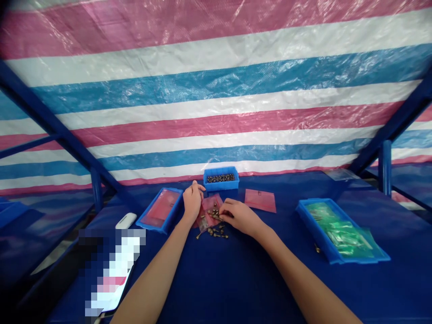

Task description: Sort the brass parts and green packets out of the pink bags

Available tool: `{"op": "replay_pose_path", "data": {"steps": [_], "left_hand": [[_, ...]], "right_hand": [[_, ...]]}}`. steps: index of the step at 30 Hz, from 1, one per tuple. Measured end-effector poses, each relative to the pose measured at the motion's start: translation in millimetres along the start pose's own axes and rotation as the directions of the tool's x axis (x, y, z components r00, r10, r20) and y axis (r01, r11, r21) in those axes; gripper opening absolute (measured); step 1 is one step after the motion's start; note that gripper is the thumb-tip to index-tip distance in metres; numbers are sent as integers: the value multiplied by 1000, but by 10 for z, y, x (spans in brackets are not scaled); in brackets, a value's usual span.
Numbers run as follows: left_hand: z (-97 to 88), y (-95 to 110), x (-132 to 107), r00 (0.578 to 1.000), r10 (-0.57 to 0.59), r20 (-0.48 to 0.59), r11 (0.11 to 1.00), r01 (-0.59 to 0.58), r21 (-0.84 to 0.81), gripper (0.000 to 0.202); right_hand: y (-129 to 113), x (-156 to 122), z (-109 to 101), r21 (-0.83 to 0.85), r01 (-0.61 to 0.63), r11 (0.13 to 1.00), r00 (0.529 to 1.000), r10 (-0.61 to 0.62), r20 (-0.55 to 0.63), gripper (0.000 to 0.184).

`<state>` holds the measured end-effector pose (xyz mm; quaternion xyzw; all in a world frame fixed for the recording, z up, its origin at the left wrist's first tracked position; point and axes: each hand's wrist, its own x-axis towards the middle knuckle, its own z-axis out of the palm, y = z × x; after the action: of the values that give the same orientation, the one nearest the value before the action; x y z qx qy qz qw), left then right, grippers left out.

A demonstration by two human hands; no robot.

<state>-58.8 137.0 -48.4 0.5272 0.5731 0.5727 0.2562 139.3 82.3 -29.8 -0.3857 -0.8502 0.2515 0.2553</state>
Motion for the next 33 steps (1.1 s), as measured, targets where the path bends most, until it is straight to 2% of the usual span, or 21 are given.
{"op": "replay_pose_path", "data": {"steps": [9,12,15,19,21,22,24,25,26,28,31,33], "left_hand": [[-5,-6,5,1000,2,7,1000,-2,9,55],[-4,-9,3,1000,4,12,1000,-4,17,56],[-1,-15,7,1000,5,13,1000,-5,26,56],[7,-28,17,1000,1,9,999,-1,39,57],[11,-35,20,1000,-1,5,999,0,44,57],[13,-38,21,1000,-1,1,999,1,44,58],[16,-47,21,1000,-3,-7,999,3,41,58],[18,-52,21,1000,-4,-11,999,4,40,59],[20,-58,22,1000,-4,-12,999,4,38,60],[25,-70,25,1000,-3,-13,999,3,38,60],[27,-83,30,1000,-1,-7,999,2,36,59],[24,-81,29,1000,-4,-4,999,4,33,58]], "right_hand": [[-45,29,118,-133,-93,987,995,88,-47,3],[-69,10,155,-149,-108,983,993,98,-72,10],[-96,-13,115,-60,-96,994,993,92,-67,10],[-137,129,-124,172,-53,984,998,59,-33,7],[-139,292,-280,209,-44,977,982,80,-169,12],[-131,375,-342,194,-55,979,953,110,-282,16],[-91,494,-396,151,-115,982,852,176,-493,25],[-61,514,-380,142,-147,979,810,202,-550,32],[-26,504,-335,141,-168,976,798,219,-562,39],[50,408,-185,144,-180,973,841,228,-490,42],[131,202,59,70,-166,984,943,180,-282,30],[140,116,152,-12,-143,990,972,138,-190,24]]}}
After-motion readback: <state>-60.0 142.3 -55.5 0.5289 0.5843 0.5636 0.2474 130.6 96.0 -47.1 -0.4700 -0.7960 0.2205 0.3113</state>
